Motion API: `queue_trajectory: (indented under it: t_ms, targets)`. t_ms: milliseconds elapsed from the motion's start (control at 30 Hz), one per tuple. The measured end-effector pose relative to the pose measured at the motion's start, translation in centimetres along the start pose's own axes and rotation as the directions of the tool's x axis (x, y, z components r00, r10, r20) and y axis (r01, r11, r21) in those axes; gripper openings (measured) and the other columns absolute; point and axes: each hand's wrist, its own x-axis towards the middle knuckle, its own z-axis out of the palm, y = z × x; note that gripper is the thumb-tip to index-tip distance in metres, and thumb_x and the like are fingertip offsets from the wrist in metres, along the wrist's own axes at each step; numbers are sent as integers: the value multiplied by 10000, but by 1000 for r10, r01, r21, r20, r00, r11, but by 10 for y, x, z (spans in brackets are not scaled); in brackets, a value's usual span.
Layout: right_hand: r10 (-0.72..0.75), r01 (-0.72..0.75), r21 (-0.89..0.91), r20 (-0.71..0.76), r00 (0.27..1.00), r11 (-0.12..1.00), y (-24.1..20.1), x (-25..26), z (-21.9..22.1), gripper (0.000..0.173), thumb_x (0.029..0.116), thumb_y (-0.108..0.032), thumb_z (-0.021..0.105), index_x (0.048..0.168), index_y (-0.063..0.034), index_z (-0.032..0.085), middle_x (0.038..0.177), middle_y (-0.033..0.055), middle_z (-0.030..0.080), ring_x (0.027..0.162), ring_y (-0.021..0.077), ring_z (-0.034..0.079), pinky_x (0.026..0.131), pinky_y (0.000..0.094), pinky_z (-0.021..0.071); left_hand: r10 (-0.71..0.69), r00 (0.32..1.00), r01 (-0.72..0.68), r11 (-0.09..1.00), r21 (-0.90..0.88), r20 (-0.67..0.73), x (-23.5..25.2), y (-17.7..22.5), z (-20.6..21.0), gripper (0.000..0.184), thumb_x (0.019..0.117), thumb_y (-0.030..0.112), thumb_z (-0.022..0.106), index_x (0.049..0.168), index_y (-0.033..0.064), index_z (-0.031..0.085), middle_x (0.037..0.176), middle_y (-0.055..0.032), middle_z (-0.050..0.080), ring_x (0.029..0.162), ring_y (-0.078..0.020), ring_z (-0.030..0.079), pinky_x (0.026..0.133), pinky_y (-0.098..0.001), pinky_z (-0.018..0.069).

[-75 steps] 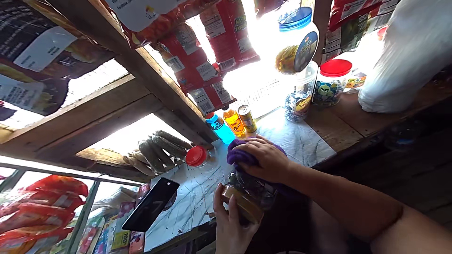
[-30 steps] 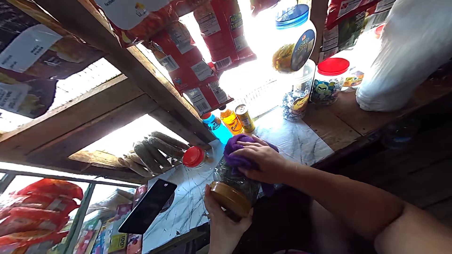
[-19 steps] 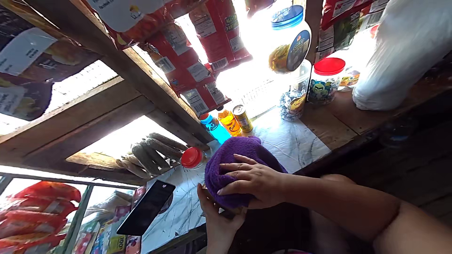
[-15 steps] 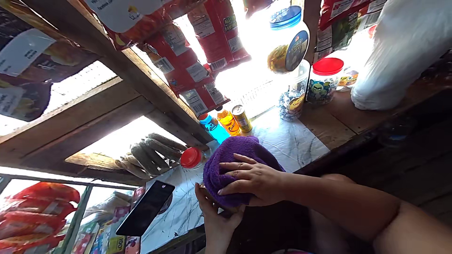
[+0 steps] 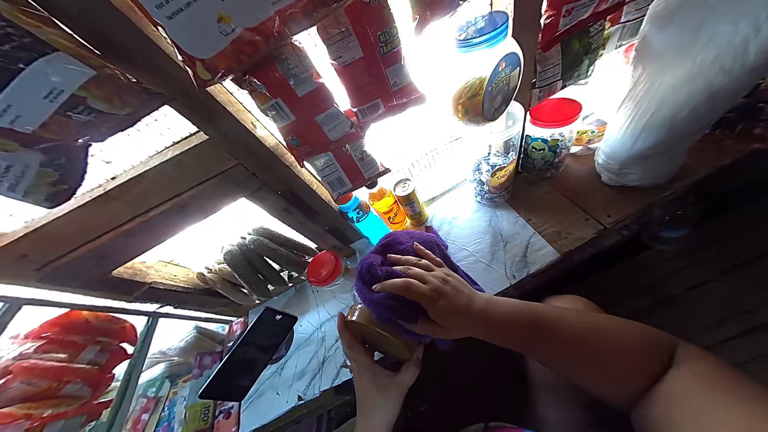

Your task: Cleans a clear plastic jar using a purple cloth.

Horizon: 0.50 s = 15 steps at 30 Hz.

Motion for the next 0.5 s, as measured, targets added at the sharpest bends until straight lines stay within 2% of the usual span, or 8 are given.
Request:
queue_trajectory:
  t_ms: [133, 267, 333, 400, 500]
  targets:
    - [134, -135, 64, 9, 991, 989, 5, 7, -7, 441, 942, -392, 661, 1326, -176, 652, 1296, 47, 691, 1355, 256, 547, 1183, 620, 297, 25, 999, -27, 997, 79, 22, -3, -1, 0, 1440, 548, 483, 908, 1598, 24, 36, 1546, -333, 288, 1283, -210, 556, 911, -321, 567]
    - [346, -362, 98, 151, 926, 927, 10, 16, -21, 492, 981, -489, 582, 1366, -188, 639, 1369, 23, 650, 1437, 207, 449, 1240, 583, 166, 14, 1000, -17, 994, 105, 25, -3, 1, -1, 1428, 544, 481, 901, 1604, 47, 48, 1547, -334, 289, 1265, -214, 569, 863, -319, 579]
    - [414, -434, 69, 198, 888, 898, 11, 18, -25, 508, 993, -499, 553, 1397, -198, 614, 1413, 25, 618, 1471, 209, 397, 1246, 575, 144, -7, 1000, 4, 994, 112, 28, -4, 2, 0, 1444, 535, 484, 897, 1608, 50, 34, 1551, -343, 275, 1264, -217, 570, 860, -319, 577]
    - [412, -423, 36, 171, 895, 905, 9, 15, -21, 503, 1009, -487, 523, 1418, -204, 595, 1432, 39, 603, 1484, 231, 380, 1240, 588, 154, -24, 999, 21, 994, 105, 27, -5, 2, -1, 1451, 527, 465, 902, 1610, 54, 27, 1548, -346, 273, 1252, -218, 579, 855, -316, 579]
    - [312, -313, 8, 35, 949, 950, 5, 5, -7, 476, 1020, -439, 498, 1416, -192, 591, 1401, 69, 624, 1459, 288, 422, 1200, 664, 191, -31, 999, 29, 996, 84, 12, -4, -1, 0, 1459, 520, 455, 901, 1606, 42, 19, 1540, -346, 284, 1201, -216, 615, 792, -321, 599]
